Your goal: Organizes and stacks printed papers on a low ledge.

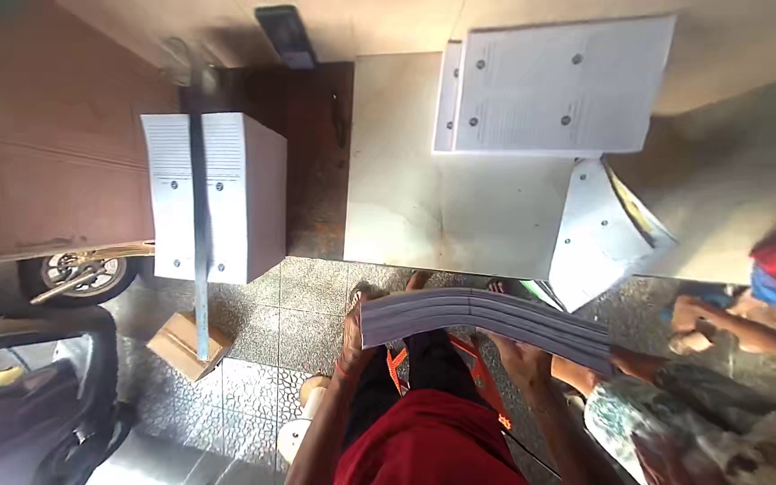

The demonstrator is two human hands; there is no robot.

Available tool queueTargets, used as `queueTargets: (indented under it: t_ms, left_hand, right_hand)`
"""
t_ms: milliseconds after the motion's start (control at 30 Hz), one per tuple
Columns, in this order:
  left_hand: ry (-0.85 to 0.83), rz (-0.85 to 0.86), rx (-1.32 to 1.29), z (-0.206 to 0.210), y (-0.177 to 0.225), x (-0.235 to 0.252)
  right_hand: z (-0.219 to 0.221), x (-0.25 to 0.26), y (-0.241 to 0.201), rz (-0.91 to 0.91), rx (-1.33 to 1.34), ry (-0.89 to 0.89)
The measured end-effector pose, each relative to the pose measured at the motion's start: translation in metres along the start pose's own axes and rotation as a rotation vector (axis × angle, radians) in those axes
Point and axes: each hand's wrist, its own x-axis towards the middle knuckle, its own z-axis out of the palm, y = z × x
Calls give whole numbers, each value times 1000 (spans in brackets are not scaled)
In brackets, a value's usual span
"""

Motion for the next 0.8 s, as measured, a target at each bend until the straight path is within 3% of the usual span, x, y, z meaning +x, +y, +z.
queueTargets:
  t_ms: [167, 333, 600, 800]
  left_hand:
    - [180, -8, 16, -37, -12, -54]
    - [264, 77, 63, -105, -28, -90]
    - [233, 184, 10, -240, -70, -147]
    - [128, 258, -5, -318, -82, -138]
  right_hand:
    - [17, -34, -32, -57, 15, -62]
    - [61, -83, -82, -100, -68, -66]
    - [153, -179, -148, -153, 51, -49]
    - [191, -188, -198, -178, 75, -70]
